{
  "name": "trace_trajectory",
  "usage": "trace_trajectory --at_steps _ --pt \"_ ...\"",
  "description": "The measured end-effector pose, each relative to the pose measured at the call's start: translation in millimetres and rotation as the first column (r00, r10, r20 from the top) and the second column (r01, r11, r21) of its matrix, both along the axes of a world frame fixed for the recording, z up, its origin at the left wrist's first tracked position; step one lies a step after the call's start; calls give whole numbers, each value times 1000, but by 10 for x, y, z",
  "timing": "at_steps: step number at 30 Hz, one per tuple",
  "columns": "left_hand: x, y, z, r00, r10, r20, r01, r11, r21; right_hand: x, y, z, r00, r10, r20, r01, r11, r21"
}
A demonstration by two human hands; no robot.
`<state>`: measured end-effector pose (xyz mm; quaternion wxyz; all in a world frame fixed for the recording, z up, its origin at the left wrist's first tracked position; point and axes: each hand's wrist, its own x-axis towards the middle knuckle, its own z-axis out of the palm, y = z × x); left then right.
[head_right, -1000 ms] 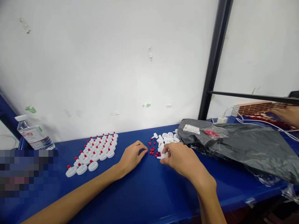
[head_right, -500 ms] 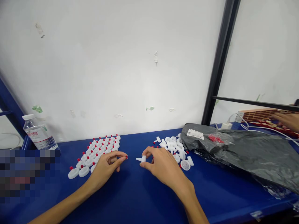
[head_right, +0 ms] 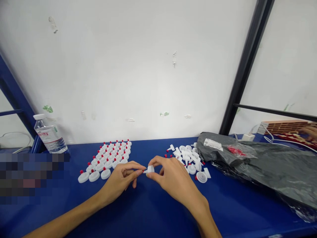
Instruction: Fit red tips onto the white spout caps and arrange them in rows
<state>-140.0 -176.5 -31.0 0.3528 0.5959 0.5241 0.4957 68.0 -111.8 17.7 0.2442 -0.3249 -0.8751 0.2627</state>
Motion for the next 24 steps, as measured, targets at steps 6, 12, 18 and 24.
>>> trace_trajectory --at_steps 6,12,18,24 --pt "-1 -11 16 998 52 -41 -56 994 -90 12 13 -7 997 -55 -48 55 998 -3" --pt "21 -34 26 999 32 -10 -32 998 -48 29 18 -7 999 -22 -48 20 999 -39" --pt "22 -43 -7 999 -32 -16 33 999 35 44 59 -80 997 76 23 -74 994 -74" --pt "27 -55 -21 968 -64 -241 70 997 17 24 54 -140 976 87 197 -84 996 -26"
